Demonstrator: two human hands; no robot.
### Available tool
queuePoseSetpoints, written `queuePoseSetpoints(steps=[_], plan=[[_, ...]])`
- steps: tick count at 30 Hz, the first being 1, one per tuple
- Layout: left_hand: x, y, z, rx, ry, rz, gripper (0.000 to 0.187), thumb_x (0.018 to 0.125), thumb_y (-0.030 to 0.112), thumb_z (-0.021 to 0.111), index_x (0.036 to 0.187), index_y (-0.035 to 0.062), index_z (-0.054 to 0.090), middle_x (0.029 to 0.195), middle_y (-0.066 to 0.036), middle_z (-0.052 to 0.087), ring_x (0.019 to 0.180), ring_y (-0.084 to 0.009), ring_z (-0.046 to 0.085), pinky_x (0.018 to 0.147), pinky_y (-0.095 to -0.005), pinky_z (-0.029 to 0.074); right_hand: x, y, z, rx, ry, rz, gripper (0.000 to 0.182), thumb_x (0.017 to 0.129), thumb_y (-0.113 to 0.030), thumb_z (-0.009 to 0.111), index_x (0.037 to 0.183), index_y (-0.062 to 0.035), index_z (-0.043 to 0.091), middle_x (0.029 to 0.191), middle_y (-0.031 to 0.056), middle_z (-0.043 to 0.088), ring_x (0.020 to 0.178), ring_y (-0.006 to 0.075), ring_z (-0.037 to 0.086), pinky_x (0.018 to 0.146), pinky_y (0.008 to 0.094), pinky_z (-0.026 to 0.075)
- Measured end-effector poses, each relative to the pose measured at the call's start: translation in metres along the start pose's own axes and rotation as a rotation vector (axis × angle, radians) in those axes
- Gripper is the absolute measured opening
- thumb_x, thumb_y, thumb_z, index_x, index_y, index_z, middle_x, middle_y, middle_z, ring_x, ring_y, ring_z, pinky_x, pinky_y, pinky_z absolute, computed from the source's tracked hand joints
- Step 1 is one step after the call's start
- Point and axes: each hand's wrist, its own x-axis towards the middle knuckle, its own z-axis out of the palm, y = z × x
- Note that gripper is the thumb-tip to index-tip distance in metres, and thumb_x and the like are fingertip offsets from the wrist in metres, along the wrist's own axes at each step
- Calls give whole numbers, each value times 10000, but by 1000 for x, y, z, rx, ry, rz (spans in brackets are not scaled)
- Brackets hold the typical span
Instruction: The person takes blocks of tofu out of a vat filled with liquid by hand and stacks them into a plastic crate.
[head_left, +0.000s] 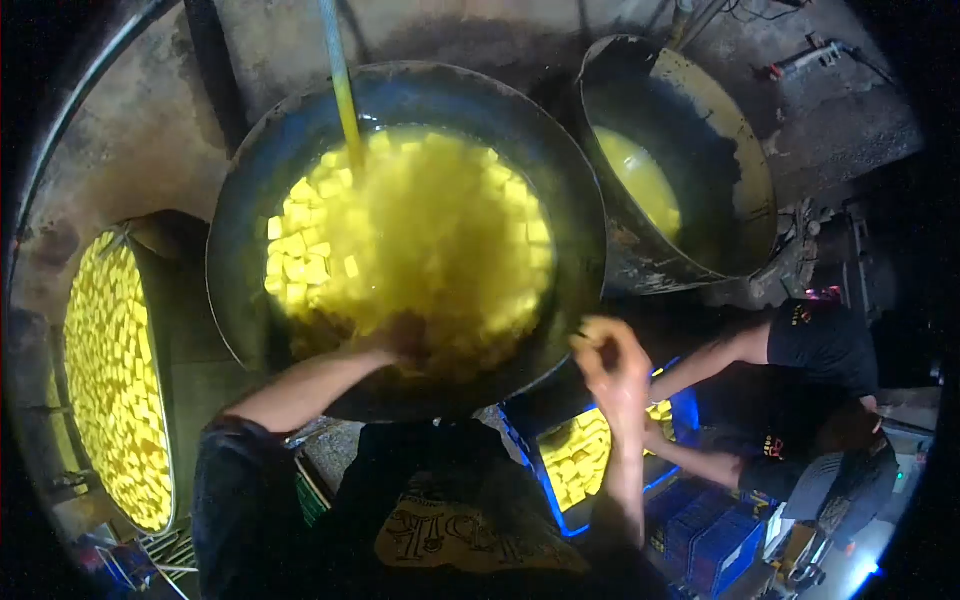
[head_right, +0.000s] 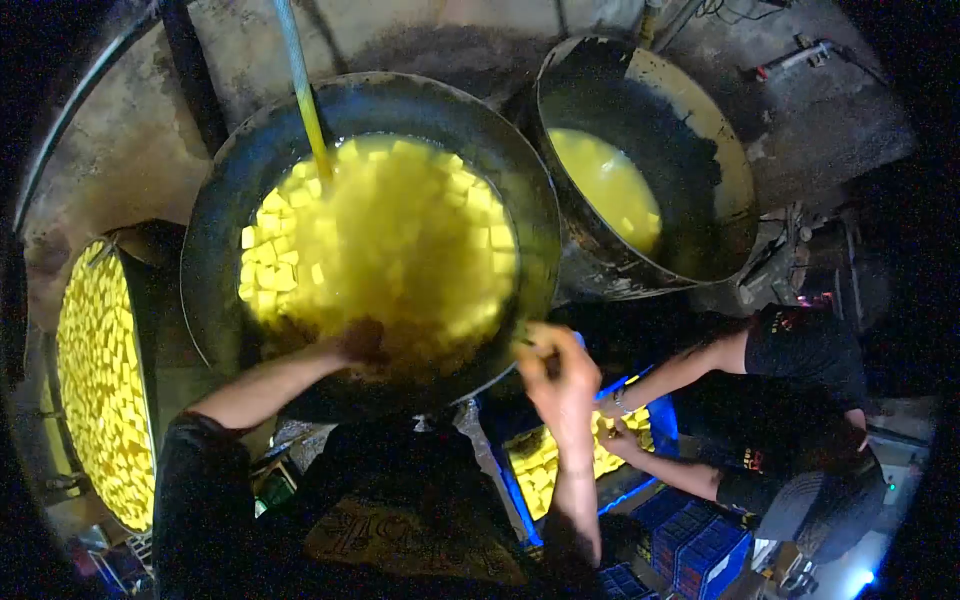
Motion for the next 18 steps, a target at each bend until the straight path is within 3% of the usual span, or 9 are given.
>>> queuePoseSetpoints(steps=[1, 2, 3, 9, 10, 14, 16, 17, 18], plan=[[5, 1, 10, 10, 28, 19, 445, 805, 422, 577, 1034, 42, 614, 1028, -171, 610, 960, -309, 562, 830, -406, 454, 29, -26, 22, -47, -130, -152, 242, 738, 2, 669, 969, -16, 598, 808, 54, 592, 737, 139, 580, 687, 241, 463], [17, -1, 25, 4, 98, 42, 422, 796, 401, 578, 1017, 44, 616, 1003, -168, 610, 941, -310, 567, 816, -408, 457, 58, -31, 46, -173, -299, -288, 308, 733, -56, 675, 1031, -45, 600, 1007, 131, 633, 884, 307, 618, 772, 339, 494], [28, -4, 38, -12, 160, 58, 398, 786, 380, 579, 1000, 46, 617, 979, -166, 609, 923, -311, 571, 802, -409, 459, 83, -23, 78, -262, -450, -340, 322, 742, -87, 665, 1054, -47, 596, 1006, 140, 620, 912, 332, 598, 791, 368, 483], [58, -35, 75, -237, 362, 149, 261, 727, 254, 585, 897, 60, 627, 834, -152, 605, 815, -318, 598, 719, -420, 474, 133, 87, 216, -1096, -1076, -255, 474, 761, -49, 623, 1219, -146, 544, 1171, 95, 575, 1075, 241, 552, 939, 352, 445], [58, -46, 75, -290, 383, 173, 240, 717, 233, 586, 880, 62, 628, 810, -150, 605, 797, -319, 603, 705, -421, 476, 143, 99, 237, -1215, -1254, -56, 476, 774, -60, 628, 1233, -141, 532, 1186, 103, 564, 1097, 237, 537, 957, 351, 432], [31, -111, 34, -502, 508, 413, 209, 707, 172, 583, 890, 80, 625, 765, -140, 602, 762, -328, 609, 674, -419, 485, 156, 128, 227, -1006, -1093, -402, 386, 758, -87, 639, 1138, -47, 588, 1095, 132, 616, 981, 266, 603, 940, 375, 457], [-5, -131, -11, -175, 281, 258, 306, 826, 217, 525, 1090, 63, 533, 1091, -206, 538, 897, -341, 569, 717, -428, 488, 185, 105, 214, -674, -1267, -72, 441, 837, -272, 627, 1236, -111, 527, 1081, 103, 619, 1084, 232, 548, 946, 356, 438], [5, -144, 2, -187, 284, 249, 306, 826, 217, 525, 1090, 63, 533, 1091, -206, 538, 897, -341, 569, 717, -428, 488, 202, 91, 213, -571, -1271, -151, 460, 800, -281, 673, 1210, -112, 552, 1086, 121, 612, 1099, 240, 539, 962, 356, 426], [22, -165, 27, 4, 525, 291, 369, 859, 261, 473, 1181, 85, 501, 1199, -188, 498, 1063, -324, 499, 888, -445, 391, 217, 32, 210, -618, -1248, -15, 433, 801, -332, 665, 1164, -109, 585, 1094, 151, 603, 1107, 241, 534, 974, 382, 415]])
